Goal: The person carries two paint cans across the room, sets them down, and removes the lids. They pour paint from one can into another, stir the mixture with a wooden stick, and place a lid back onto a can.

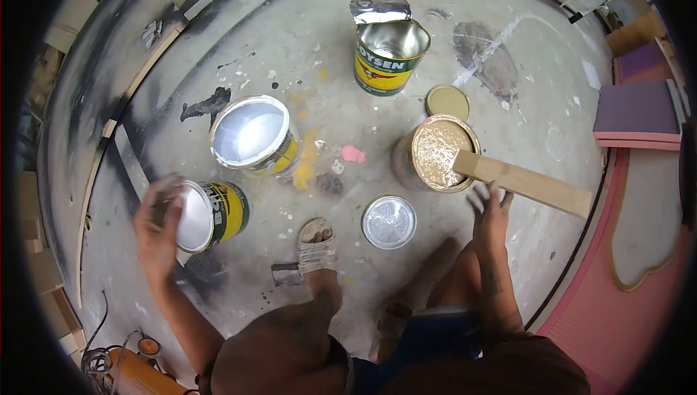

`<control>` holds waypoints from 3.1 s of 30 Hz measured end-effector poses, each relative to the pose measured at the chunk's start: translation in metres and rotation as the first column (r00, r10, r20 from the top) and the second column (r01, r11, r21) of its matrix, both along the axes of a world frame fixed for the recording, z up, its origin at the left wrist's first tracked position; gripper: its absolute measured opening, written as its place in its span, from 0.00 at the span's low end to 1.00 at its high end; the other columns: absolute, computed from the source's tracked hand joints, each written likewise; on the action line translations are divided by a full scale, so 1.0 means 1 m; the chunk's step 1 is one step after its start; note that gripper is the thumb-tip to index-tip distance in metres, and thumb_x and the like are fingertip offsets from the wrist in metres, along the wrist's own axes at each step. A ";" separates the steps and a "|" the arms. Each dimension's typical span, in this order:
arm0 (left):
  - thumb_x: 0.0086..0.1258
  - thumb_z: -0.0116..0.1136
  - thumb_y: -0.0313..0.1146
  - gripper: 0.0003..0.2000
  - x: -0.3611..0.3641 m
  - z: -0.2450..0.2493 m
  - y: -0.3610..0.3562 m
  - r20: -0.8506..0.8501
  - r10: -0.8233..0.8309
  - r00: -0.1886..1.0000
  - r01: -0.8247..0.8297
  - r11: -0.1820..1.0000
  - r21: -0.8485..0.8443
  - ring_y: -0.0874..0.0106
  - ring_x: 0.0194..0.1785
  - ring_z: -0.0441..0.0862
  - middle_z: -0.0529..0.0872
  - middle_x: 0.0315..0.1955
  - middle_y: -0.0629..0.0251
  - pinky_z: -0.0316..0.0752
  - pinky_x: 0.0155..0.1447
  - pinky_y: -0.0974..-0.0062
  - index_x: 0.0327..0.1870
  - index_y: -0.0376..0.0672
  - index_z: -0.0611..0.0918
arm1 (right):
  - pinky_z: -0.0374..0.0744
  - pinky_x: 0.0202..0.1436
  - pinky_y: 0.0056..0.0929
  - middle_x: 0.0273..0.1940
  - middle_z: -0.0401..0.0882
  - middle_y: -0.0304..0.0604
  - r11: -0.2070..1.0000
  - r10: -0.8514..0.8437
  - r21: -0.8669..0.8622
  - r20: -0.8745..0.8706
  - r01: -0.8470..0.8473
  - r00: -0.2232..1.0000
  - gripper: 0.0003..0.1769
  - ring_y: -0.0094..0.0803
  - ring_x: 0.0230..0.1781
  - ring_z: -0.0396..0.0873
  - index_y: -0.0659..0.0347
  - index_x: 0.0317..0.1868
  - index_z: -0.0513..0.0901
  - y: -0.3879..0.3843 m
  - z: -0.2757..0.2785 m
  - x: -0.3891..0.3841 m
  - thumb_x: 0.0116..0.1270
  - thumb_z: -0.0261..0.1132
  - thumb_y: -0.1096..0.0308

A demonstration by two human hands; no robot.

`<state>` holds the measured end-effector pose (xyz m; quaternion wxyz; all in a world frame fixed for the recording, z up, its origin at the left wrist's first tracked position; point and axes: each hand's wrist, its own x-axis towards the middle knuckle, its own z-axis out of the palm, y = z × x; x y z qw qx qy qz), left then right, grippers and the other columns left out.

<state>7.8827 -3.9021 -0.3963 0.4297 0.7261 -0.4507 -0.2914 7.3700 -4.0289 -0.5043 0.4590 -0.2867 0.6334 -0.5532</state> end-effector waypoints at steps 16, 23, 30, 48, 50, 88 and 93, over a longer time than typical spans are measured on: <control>0.76 0.57 0.36 0.40 -0.286 -0.138 -0.192 -0.931 -0.053 0.362 0.689 0.688 0.229 0.42 0.60 0.81 0.66 0.69 0.39 0.83 0.61 0.48 0.80 0.46 0.43 | 0.82 0.42 0.28 0.52 0.86 0.51 0.852 0.261 -0.194 -0.648 -0.487 0.715 0.13 0.25 0.39 0.82 0.71 0.50 0.84 -0.066 0.063 0.011 0.76 0.62 0.69; 0.75 0.48 0.29 0.29 -0.278 -0.152 -0.220 -0.931 -0.150 0.332 0.840 0.497 0.219 0.46 0.59 0.82 0.74 0.62 0.39 0.84 0.60 0.51 0.75 0.38 0.56 | 0.78 0.59 0.34 0.57 0.83 0.50 0.888 0.215 -0.148 -0.705 -0.436 0.676 0.20 0.31 0.54 0.81 0.68 0.59 0.81 -0.067 0.030 -0.004 0.78 0.61 0.60; 0.73 0.45 0.25 0.28 -0.297 -0.144 -0.221 -0.883 -0.157 0.443 0.761 0.586 0.277 0.49 0.57 0.84 0.77 0.60 0.42 0.85 0.59 0.49 0.74 0.36 0.58 | 0.81 0.60 0.44 0.65 0.74 0.48 0.935 0.351 0.047 -0.227 -0.350 0.908 0.34 0.37 0.65 0.73 0.58 0.74 0.69 -0.077 -0.003 -0.014 0.80 0.51 0.42; 0.75 0.43 0.25 0.27 -0.225 -0.113 -0.139 -0.768 0.085 0.635 0.251 0.917 0.310 0.52 0.58 0.84 0.74 0.65 0.46 0.90 0.52 0.55 0.75 0.36 0.59 | 0.80 0.54 0.36 0.52 0.82 0.46 0.773 0.634 0.059 -0.131 -0.632 0.762 0.35 0.31 0.53 0.80 0.67 0.61 0.79 -0.096 0.013 0.084 0.78 0.55 0.40; 0.76 0.44 0.25 0.27 -0.208 -0.112 -0.125 -0.790 0.107 0.603 0.194 0.942 0.275 0.53 0.58 0.84 0.74 0.65 0.46 0.90 0.52 0.54 0.75 0.37 0.57 | 0.79 0.58 0.38 0.53 0.82 0.46 0.735 0.676 0.127 -0.051 -0.666 0.735 0.36 0.31 0.54 0.79 0.67 0.63 0.77 -0.096 0.027 0.112 0.77 0.56 0.39; 0.68 0.69 0.32 0.54 -0.113 -0.139 0.000 -0.810 0.061 0.584 0.247 0.937 0.249 0.53 0.65 0.79 0.65 0.71 0.42 0.81 0.62 0.63 0.81 0.42 0.35 | 0.80 0.38 0.34 0.38 0.88 0.54 0.440 0.339 -0.374 -0.773 -0.817 0.537 0.07 0.41 0.33 0.86 0.69 0.40 0.88 -0.028 0.075 0.233 0.65 0.70 0.72; 0.62 0.76 0.37 0.61 -0.103 -0.130 -0.004 -0.599 0.036 0.800 0.231 0.902 0.363 0.51 0.73 0.70 0.57 0.74 0.32 0.73 0.69 0.67 0.80 0.34 0.33 | 0.79 0.40 0.36 0.36 0.87 0.53 0.503 0.535 -0.164 -0.713 -0.849 0.454 0.08 0.39 0.36 0.85 0.69 0.41 0.87 -0.024 0.035 0.235 0.68 0.69 0.71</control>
